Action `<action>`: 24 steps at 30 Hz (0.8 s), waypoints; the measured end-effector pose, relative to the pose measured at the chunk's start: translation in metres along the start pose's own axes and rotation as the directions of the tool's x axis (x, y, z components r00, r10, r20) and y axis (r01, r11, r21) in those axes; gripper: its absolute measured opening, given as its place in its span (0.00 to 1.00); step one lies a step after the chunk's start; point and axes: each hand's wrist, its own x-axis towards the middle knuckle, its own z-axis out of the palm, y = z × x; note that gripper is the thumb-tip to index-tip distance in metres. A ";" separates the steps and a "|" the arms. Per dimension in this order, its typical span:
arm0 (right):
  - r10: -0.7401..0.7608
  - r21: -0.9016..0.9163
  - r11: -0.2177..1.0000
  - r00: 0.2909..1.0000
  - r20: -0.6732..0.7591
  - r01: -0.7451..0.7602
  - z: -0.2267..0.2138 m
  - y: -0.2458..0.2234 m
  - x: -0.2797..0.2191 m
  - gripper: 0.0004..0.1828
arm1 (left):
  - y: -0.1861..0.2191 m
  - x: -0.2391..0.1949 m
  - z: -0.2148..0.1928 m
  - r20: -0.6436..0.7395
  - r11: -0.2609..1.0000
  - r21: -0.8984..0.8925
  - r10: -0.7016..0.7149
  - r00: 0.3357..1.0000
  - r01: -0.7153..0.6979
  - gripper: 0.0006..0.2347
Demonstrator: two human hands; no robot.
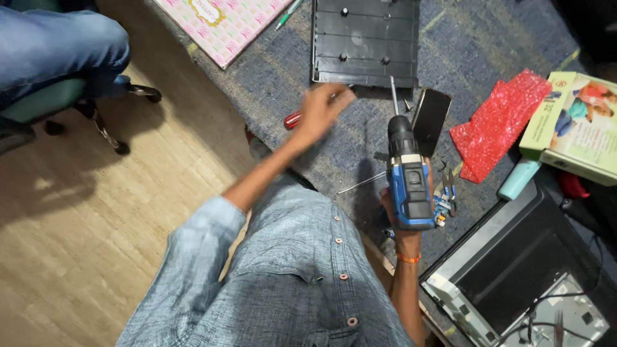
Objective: The person disassembles a black plastic housing, removes a blue circuit board, and uses a cordless drill to remove screws from the housing. The person then places the housing and circuit board on the workbench.
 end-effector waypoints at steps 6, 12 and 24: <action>0.031 0.085 0.996 0.999 -0.020 -0.029 0.000 0.000 -0.018 0.44 | -0.093 0.107 -0.010 0.396 0.574 0.728 0.094 0.913 -0.375 0.09; 0.053 0.074 0.996 0.999 0.000 -0.053 0.008 -0.015 -0.028 0.44 | -0.146 0.126 0.025 0.445 0.397 0.844 -0.139 0.885 -0.362 0.09; -0.010 0.033 0.999 1.000 -0.021 0.011 0.024 -0.006 -0.039 0.45 | -0.050 0.095 -0.009 0.183 0.910 -0.170 -0.348 0.919 0.379 0.06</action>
